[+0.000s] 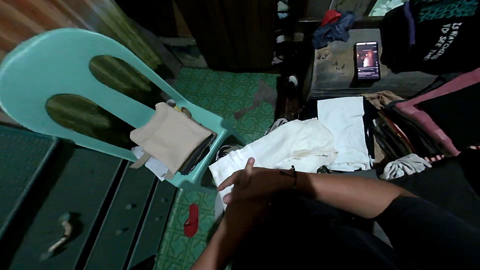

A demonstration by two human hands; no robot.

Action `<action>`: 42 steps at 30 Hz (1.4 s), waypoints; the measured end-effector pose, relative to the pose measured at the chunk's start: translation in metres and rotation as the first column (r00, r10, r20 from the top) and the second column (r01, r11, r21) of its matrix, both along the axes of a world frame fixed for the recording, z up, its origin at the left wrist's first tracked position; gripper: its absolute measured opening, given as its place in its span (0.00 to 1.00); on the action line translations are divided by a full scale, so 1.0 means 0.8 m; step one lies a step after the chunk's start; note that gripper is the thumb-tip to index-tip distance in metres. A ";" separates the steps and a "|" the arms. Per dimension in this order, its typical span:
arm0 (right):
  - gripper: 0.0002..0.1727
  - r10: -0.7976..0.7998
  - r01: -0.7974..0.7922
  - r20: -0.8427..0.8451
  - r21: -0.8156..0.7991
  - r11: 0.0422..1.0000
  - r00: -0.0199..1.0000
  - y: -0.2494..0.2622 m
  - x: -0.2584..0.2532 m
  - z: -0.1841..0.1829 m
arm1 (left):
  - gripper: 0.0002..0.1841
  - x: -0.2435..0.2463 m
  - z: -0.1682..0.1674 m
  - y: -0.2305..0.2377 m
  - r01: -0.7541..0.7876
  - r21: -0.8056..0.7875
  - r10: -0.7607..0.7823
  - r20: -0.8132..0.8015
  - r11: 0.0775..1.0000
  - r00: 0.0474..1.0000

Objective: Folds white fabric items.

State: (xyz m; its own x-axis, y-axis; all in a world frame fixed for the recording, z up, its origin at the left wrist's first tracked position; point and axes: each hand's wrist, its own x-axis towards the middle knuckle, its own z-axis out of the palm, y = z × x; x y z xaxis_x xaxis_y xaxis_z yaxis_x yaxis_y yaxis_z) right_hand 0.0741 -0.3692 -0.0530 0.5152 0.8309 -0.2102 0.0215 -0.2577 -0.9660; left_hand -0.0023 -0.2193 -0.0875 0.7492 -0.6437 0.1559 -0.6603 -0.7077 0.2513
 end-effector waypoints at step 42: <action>0.29 -0.132 0.256 0.440 -0.237 0.937 0.888 0.009 -0.020 -0.090 | 0.35 0.046 -0.093 0.101 -0.958 -0.248 0.165 -0.949 0.142 0.270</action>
State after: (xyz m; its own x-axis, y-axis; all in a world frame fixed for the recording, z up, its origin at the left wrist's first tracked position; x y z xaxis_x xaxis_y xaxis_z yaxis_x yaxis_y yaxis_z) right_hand 0.0585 -0.3619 -0.1251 0.7507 0.6429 -0.1519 0.3216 -0.5566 -0.7660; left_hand 0.0348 -0.1381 -0.1622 0.8336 0.1843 -0.5207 0.5238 0.0359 0.8511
